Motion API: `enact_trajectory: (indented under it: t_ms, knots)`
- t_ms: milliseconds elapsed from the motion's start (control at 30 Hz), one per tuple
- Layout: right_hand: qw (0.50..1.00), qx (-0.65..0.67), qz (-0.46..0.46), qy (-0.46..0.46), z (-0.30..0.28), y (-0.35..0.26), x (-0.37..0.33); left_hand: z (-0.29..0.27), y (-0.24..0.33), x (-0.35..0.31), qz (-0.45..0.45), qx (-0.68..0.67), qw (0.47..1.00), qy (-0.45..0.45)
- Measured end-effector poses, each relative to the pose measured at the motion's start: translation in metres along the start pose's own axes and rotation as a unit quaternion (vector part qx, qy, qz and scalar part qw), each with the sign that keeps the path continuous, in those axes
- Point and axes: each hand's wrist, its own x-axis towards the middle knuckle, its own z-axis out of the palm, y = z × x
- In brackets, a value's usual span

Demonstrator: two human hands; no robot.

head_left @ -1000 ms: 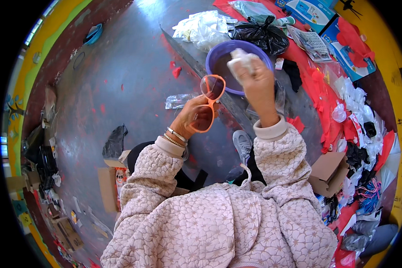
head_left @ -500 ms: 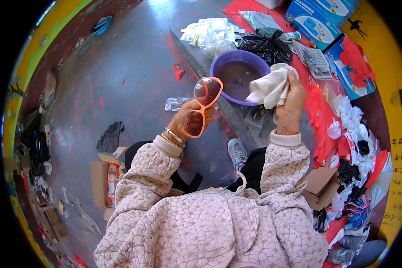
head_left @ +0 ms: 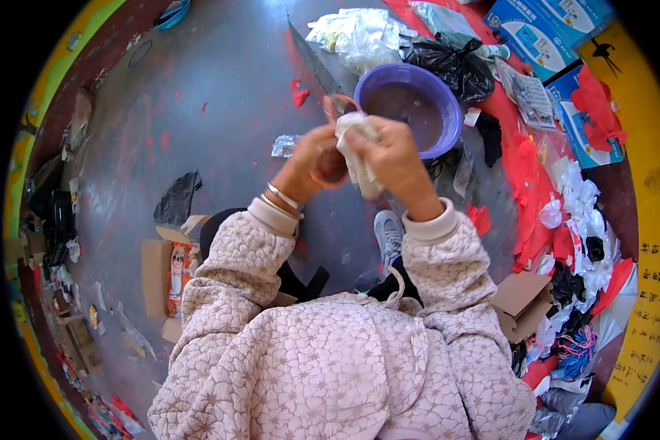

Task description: The person sits on the floor and wipes several pairs of sunglasses with a white cloth, dipping the cloth into a purple bowl of water between items. Sunglasses are handled one at a time, wiped on lenses and frames, then placed into a small cardboard box.

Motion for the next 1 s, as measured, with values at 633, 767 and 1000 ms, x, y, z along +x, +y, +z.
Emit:
enact_trajectory:
  t_ms: [633,767,1000]
  knots:
    - [0.989,-0.079,-0.017,-0.123,0.019,0.021,-0.004,-0.052,0.014,-0.013,0.121,-0.123,0.967,0.187]
    - [0.971,0.21,0.094,0.064,0.015,0.01,0.006,-0.047,0.021,-0.036,0.129,-0.11,0.979,0.115]
    - [0.945,-0.245,-0.174,0.131,0.078,-0.013,-0.029,-0.076,-0.008,-0.003,0.139,-0.083,0.986,0.05]
